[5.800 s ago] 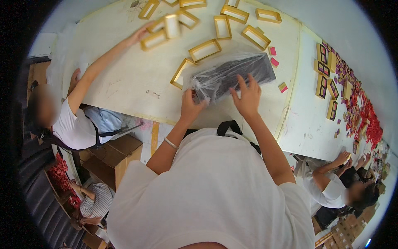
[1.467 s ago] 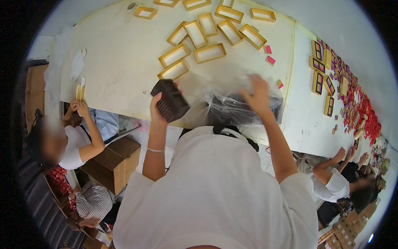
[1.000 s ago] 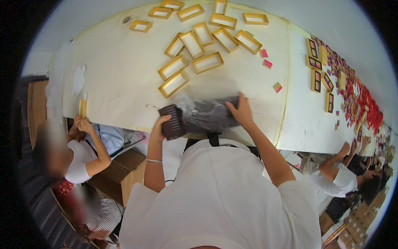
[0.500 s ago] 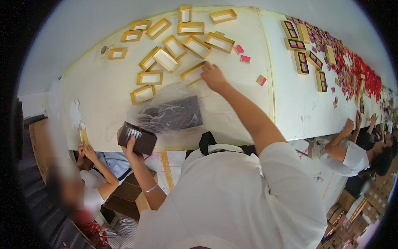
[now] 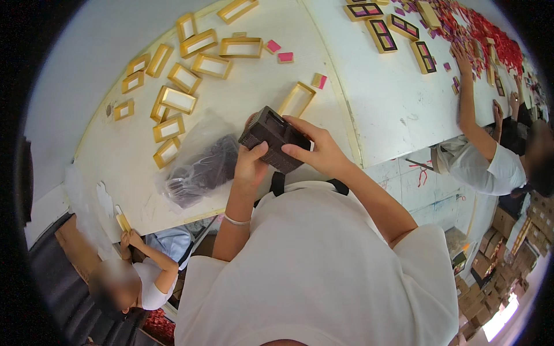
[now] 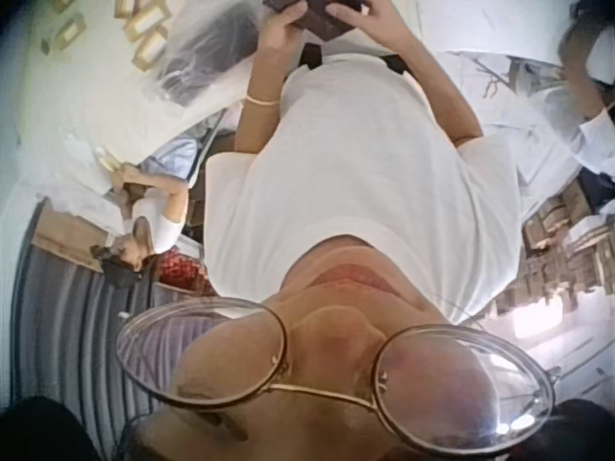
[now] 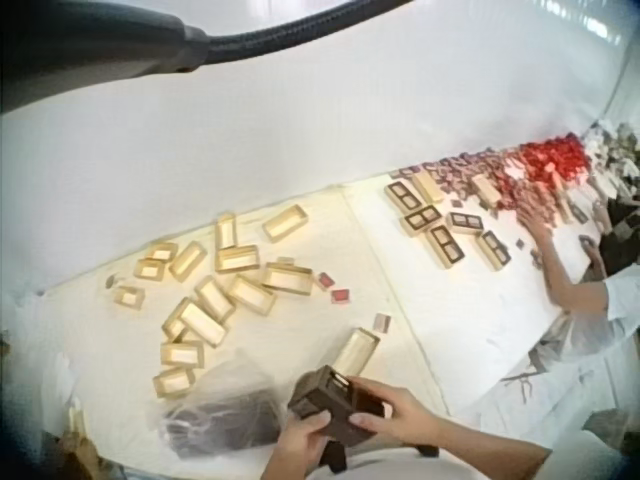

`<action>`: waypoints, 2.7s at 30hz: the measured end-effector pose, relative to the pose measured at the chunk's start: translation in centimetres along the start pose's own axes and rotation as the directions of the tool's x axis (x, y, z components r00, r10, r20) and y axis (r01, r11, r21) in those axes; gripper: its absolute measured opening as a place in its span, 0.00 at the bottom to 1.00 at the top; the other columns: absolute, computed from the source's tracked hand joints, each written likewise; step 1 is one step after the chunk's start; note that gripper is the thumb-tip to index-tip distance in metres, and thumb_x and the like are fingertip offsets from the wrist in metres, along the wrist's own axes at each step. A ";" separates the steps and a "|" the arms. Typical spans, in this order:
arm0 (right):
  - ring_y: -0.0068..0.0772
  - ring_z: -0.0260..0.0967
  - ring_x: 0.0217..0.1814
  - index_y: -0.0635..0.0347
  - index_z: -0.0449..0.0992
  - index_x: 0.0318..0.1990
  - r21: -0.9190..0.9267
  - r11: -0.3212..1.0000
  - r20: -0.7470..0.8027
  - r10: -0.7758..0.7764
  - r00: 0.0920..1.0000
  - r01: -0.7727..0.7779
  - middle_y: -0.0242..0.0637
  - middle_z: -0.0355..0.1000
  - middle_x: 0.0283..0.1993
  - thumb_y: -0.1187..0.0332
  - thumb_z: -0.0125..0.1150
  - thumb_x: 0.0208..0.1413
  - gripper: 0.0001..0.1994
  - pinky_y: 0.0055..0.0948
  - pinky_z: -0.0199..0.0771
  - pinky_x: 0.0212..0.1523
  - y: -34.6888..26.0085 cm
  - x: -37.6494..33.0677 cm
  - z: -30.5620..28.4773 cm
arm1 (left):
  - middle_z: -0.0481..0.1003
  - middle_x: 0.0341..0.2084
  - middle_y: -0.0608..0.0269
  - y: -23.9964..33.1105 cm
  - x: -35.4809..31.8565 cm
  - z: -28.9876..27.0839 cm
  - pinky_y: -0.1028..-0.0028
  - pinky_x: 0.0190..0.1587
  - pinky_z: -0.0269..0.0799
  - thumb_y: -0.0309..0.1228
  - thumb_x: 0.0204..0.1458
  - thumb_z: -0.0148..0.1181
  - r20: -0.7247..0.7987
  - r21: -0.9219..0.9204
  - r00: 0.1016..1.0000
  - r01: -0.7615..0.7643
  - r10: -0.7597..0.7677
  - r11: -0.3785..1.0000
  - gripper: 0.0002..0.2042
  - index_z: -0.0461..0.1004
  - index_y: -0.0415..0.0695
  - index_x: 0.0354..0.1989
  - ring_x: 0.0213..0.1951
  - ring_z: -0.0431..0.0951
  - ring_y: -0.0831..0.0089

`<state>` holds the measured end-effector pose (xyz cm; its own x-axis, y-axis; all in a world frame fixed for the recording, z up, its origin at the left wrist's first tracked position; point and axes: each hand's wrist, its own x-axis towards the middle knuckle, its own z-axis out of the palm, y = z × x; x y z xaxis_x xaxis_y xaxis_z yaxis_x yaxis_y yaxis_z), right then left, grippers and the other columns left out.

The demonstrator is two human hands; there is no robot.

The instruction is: The person assembles small rectangular cosmetic palettes by placing inserts into frames and inserting them into plastic sleeves. The person then stacks the completed palettes on the table. Other workers are visible in the background performing similar tasks.

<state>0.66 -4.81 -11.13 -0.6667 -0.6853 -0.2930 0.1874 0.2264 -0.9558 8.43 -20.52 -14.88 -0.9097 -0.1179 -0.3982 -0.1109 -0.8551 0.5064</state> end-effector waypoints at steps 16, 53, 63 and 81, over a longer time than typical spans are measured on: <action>0.37 0.60 0.54 0.56 0.64 0.54 -0.799 0.197 0.479 -0.363 0.799 0.568 0.37 0.65 0.49 0.72 0.61 0.41 0.27 0.36 0.56 0.57 3.4 7.2 -9.7 | 0.66 0.43 0.57 -3.2 0.7 -2.9 0.68 0.48 0.64 0.34 0.39 0.63 -0.355 0.288 0.887 0.406 -0.297 0.867 0.28 0.60 0.41 0.51 0.46 0.67 0.66; 0.26 0.66 0.34 0.61 0.74 0.39 -0.423 0.887 -0.207 -0.297 0.932 0.188 0.36 0.67 0.38 0.72 0.58 0.50 0.09 0.24 0.68 0.32 13.1 5.3 -5.0 | 0.66 0.43 0.59 -3.6 2.9 -4.9 0.68 0.45 0.66 0.29 0.39 0.60 -0.344 0.201 0.896 0.361 -0.280 0.911 0.31 0.56 0.45 0.56 0.45 0.68 0.67; 0.37 0.66 0.34 0.59 0.74 0.40 -0.349 0.933 -0.343 -0.218 0.914 0.091 0.41 0.63 0.37 0.79 0.59 0.43 0.13 0.30 0.69 0.33 13.0 4.0 -3.0 | 0.73 0.32 0.58 -4.1 2.7 -5.3 0.67 0.37 0.71 0.35 0.41 0.60 -0.413 0.163 0.881 0.322 -0.232 0.933 0.17 0.69 0.41 0.39 0.34 0.74 0.66; 0.48 0.63 0.44 0.52 0.68 0.46 -0.548 0.744 -0.570 0.003 0.821 -0.383 0.46 0.61 0.43 0.66 0.60 0.43 0.19 0.43 0.66 0.42 16.3 4.5 -11.3 | 0.71 0.38 0.56 -7.0 4.0 -4.0 0.62 0.44 0.69 0.34 0.44 0.58 -0.275 0.235 0.919 0.351 -0.284 0.907 0.21 0.65 0.39 0.47 0.40 0.72 0.61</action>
<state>-7.42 3.57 -27.81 -0.9586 -0.1674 -0.2305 -0.0003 0.8097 -0.5868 7.20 -17.04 -23.05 -0.6942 -0.0038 -0.7198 -0.5134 -0.6982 0.4989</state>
